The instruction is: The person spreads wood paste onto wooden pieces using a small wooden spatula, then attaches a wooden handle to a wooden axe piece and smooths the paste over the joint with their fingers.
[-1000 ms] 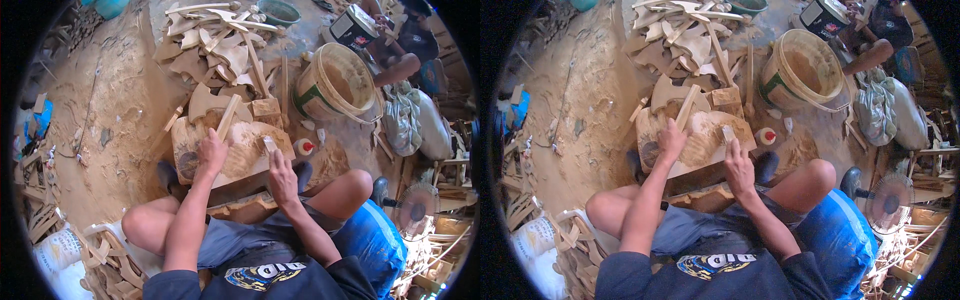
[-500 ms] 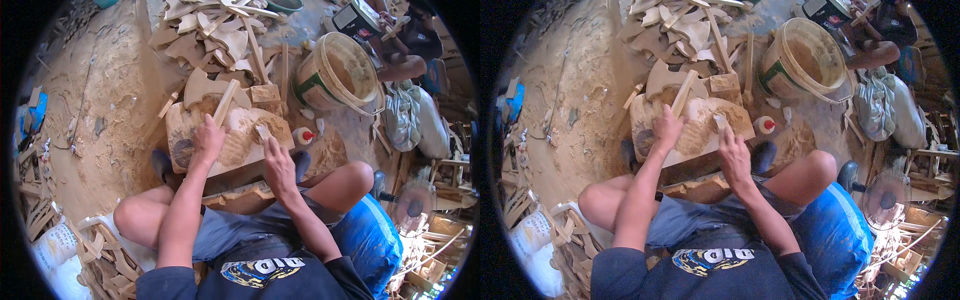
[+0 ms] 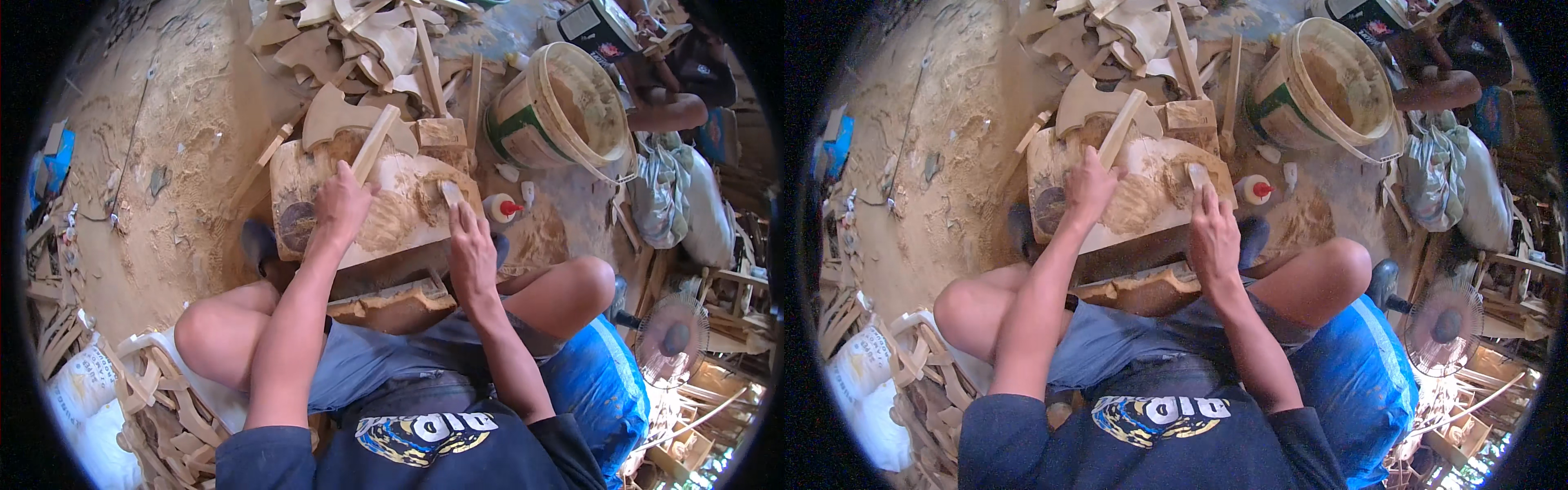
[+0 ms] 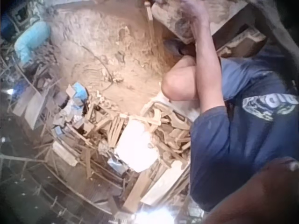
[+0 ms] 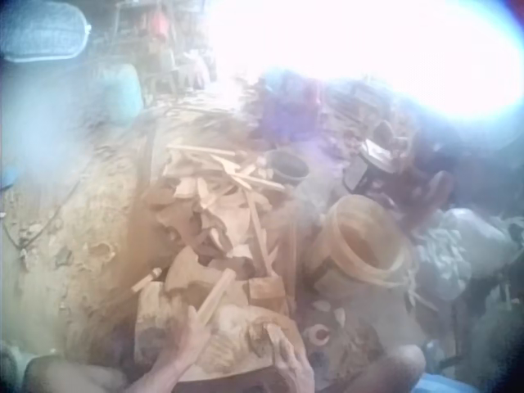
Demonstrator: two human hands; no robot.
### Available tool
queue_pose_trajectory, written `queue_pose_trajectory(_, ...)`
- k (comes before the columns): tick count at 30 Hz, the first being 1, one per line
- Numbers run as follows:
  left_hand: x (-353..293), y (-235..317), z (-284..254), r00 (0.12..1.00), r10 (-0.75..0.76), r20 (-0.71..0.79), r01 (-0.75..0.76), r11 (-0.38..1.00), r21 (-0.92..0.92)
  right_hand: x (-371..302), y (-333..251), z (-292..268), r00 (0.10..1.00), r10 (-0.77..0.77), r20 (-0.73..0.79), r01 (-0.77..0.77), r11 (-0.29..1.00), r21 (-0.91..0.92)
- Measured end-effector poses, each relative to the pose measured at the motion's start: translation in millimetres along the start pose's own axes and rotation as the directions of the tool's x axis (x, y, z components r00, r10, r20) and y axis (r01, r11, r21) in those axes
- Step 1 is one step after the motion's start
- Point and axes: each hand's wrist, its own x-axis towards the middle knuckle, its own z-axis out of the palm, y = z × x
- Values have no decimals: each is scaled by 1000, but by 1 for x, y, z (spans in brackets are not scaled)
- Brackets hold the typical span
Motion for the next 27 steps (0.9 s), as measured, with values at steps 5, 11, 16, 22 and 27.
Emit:
queue_pose_trajectory(5,0,10,-6,1000,20,-23,-19,998,55,-30,-13,24,991,79,107,-73,995,-62)
queue_pose_trajectory(11,-3,-5,-2,999,-35,1,35,999,-1,-34,-11,-12,998,5,65,-4,1000,-3)
queue_pose_trajectory(16,0,5,3,1000,-13,-16,14,999,49,3,-18,10,994,-97,43,101,989,-106)
queue_pose_trajectory(22,-2,6,-3,1000,-14,-1,14,998,68,-45,-32,22,992,-91,88,107,973,-204)
queue_pose_trajectory(27,0,-6,-2,1000,2,-25,0,998,57,-44,-13,-5,989,-50,141,51,999,-5)
